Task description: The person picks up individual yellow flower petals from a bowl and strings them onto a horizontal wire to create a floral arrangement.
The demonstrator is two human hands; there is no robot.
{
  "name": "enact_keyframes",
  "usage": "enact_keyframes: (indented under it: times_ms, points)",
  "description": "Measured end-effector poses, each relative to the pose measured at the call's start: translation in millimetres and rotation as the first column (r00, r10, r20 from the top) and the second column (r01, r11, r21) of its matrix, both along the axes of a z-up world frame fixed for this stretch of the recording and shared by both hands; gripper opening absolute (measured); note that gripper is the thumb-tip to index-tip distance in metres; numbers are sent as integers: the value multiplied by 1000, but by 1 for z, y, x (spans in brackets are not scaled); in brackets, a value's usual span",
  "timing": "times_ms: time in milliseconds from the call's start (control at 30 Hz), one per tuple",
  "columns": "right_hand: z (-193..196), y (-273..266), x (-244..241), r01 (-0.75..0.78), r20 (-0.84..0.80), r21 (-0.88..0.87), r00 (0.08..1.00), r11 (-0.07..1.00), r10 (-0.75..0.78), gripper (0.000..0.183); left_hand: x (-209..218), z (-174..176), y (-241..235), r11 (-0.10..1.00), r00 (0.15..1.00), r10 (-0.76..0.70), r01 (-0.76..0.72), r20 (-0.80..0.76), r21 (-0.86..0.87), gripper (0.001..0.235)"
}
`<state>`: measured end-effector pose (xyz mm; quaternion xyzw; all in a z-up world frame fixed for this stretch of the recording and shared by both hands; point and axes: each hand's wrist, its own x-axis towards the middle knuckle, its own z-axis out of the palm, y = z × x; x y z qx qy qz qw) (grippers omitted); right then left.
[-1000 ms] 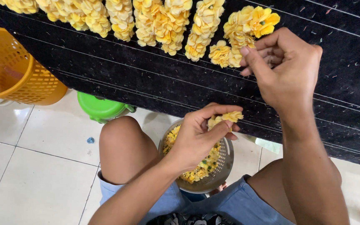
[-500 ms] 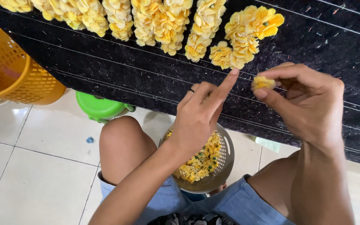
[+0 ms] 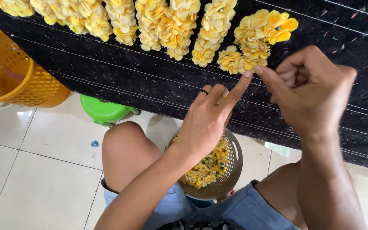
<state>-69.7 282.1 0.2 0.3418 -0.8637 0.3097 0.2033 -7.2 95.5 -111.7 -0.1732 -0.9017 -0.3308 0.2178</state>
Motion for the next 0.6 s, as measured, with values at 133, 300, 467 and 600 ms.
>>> enact_keyframes:
  times_ms: [133, 300, 467, 600]
  points:
    - [15, -13, 12, 0, 251, -244, 966, 970, 63, 20, -1, 6, 1, 1000, 998, 11, -11, 57, -12, 92]
    - [27, 7, 27, -82, 401, -254, 898, 964, 182, 31, 21, 53, -7, 829, 978, -209, 166, 20, 535, 68]
    - [24, 7, 28, -188, 335, -72, 920, 979, 202, 5, 22, 73, -7, 782, 957, -289, 230, 11, 579, 57]
    - [26, 17, 20, -78, 272, -410, 941, 909, 203, 14, 12, 80, -10, 746, 984, -171, 92, 55, 659, 17]
